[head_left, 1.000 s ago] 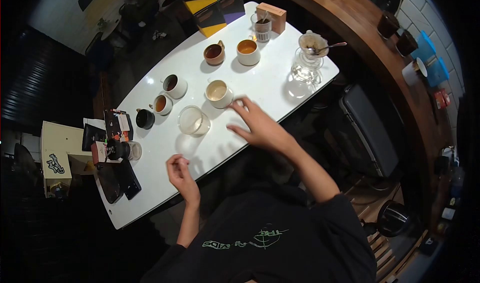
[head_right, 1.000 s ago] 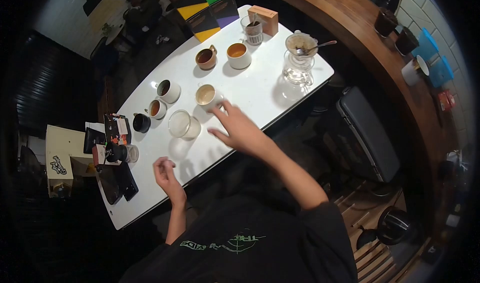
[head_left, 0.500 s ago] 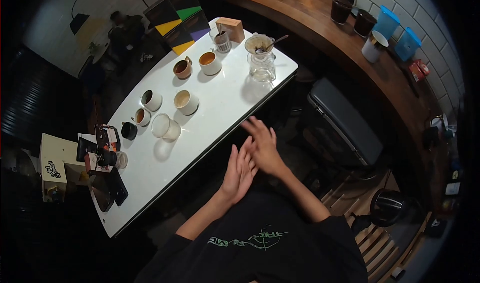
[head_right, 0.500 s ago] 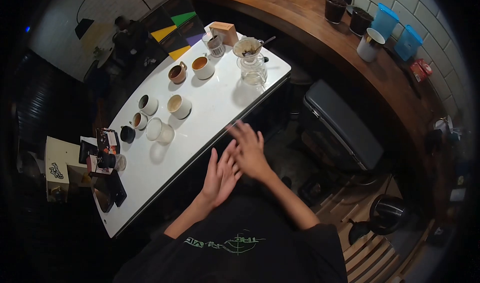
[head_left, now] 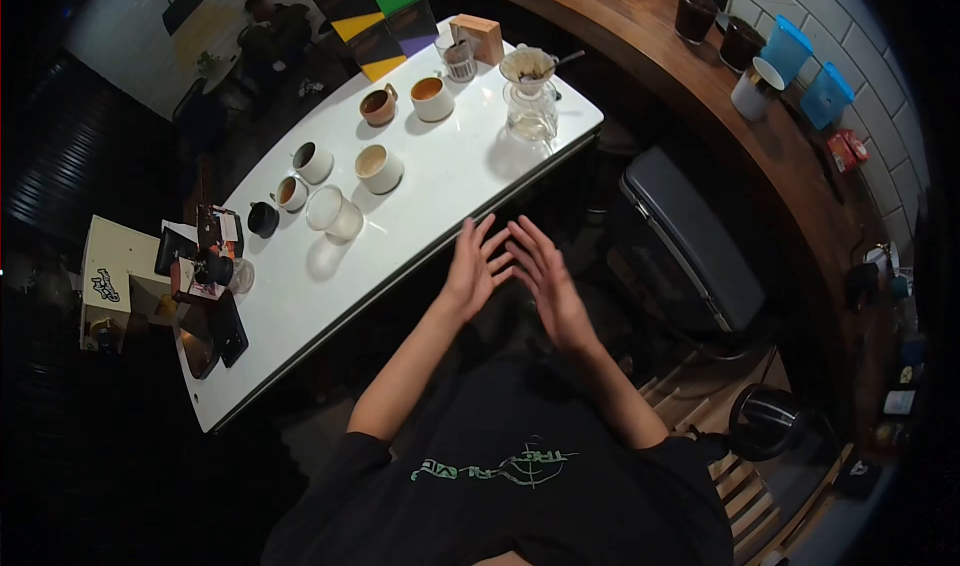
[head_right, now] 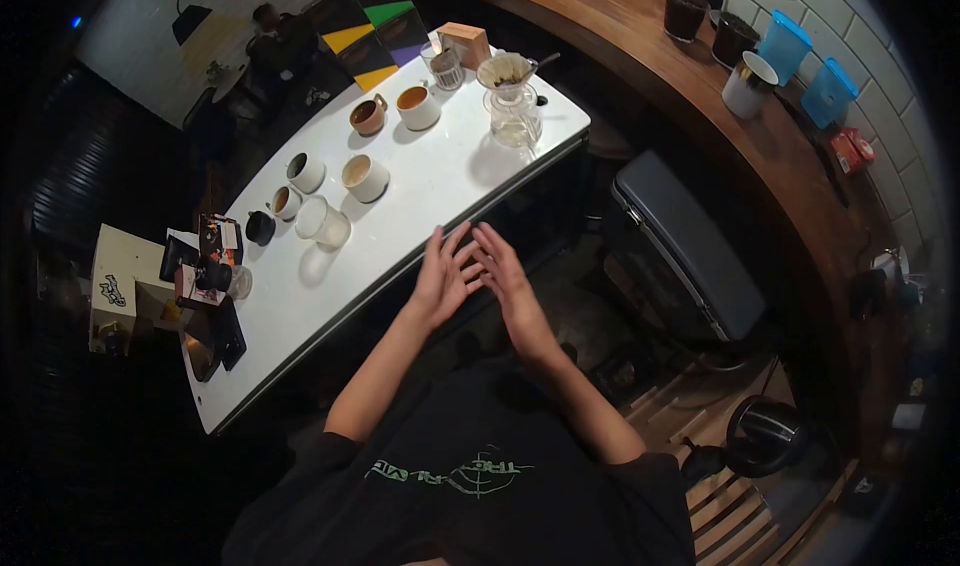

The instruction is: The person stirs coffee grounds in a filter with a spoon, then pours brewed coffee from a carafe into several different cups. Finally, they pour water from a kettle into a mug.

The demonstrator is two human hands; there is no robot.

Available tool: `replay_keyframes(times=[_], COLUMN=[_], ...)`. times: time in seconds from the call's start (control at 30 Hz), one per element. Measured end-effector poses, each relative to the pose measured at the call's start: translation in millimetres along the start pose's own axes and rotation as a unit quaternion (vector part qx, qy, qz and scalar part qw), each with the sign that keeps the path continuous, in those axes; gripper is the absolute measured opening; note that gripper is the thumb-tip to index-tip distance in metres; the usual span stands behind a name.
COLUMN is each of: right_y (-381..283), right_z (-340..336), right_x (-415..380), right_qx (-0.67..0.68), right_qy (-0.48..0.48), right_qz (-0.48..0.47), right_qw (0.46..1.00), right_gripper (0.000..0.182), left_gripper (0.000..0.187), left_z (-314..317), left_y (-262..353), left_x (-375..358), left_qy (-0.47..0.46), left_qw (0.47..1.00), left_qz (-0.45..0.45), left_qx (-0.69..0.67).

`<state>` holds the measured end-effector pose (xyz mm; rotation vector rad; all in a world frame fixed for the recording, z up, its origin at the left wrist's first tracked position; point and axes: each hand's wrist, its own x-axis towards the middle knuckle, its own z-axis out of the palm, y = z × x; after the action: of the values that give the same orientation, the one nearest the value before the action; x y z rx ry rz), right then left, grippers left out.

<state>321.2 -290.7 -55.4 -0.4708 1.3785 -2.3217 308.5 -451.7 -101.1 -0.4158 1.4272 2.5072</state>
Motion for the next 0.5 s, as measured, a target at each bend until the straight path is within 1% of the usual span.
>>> replay_keyframes(times=[0.03, 0.07, 0.1, 0.13, 0.17, 0.2, 0.23, 0.3, 0.33, 0.37, 0.4, 0.43, 0.47, 0.5], right_y=[1, 3, 6, 12, 27, 33, 37, 51, 66, 67, 62, 53, 44, 36], right_z=[8, 6, 4, 5, -15, -24, -32, -62, -79, -90, -88, -86, -79, -69], right_x=[-2, -2, 1, -1, 5, 4, 5, 3, 1, -1, -5, -9, -10, -10], right_qx=[-0.103, -0.272, -0.432, -0.516, -0.561, -0.563, -0.564, -0.458, -0.367, -0.291, -0.148, -0.002, 0.055, 0.112], right_qy=[-0.004, -0.023, -0.043, -0.033, -0.028, 0.008, 0.044, 0.108, 0.126, 0.111, 0.101, 0.089, 0.067, 0.045], right_qz=[-0.072, -0.104, -0.134, -0.076, -0.185, -0.159, -0.136, -0.027, -0.014, 0.021, 0.078, 0.135, 0.142, 0.147], right_qw=[0.992, 0.957, 0.891, 0.852, 0.806, 0.811, 0.813, 0.882, 0.921, 0.95, 0.981, 0.987, 0.986, 0.982], right_gripper=[0.065, 0.066, 0.066, 0.065, 0.064, 0.058, 0.054, 0.054, 0.056, 0.061, 0.063, 0.065, 0.066, 0.066], left_gripper=[0.073, 0.071, 0.068, 0.067, 0.067, 0.063, 0.063, 0.062, 0.064, 0.069, 0.072, 0.075, 0.075, 0.077], left_z=[0, 11, 25, 40, 51, 54, 57, 61, 66, 68, 70, 71, 73, 75], left_y=[4, -3, -10, -18, -22, -15, -11, -10, -3, -4, -5, -7, -10, -14], left_x=[-4, -11, -23, -32, -38, -45, -49, -63, -69, -71, -70, -69, -67, -64], left_qy=[-0.053, -0.046, -0.076, -0.081, -0.087, -0.103, -0.103, -0.082, -0.106, -0.104, -0.1, -0.095, -0.096, -0.098], left_qw=[0.987, 0.991, 0.988, 0.987, 0.986, 0.989, 0.99, 0.996, 0.994, 0.989, 0.977, 0.958, 0.958, 0.936], left_qz=[-0.054, -0.049, -0.02, -0.009, 0.003, -0.014, -0.009, -0.019, 0.015, 0.046, 0.102, 0.156, 0.157, 0.199], left_qx=[-0.144, -0.113, -0.132, -0.135, -0.139, -0.101, -0.101, -0.038, 0.032, 0.098, 0.16, 0.22, 0.22, 0.272])
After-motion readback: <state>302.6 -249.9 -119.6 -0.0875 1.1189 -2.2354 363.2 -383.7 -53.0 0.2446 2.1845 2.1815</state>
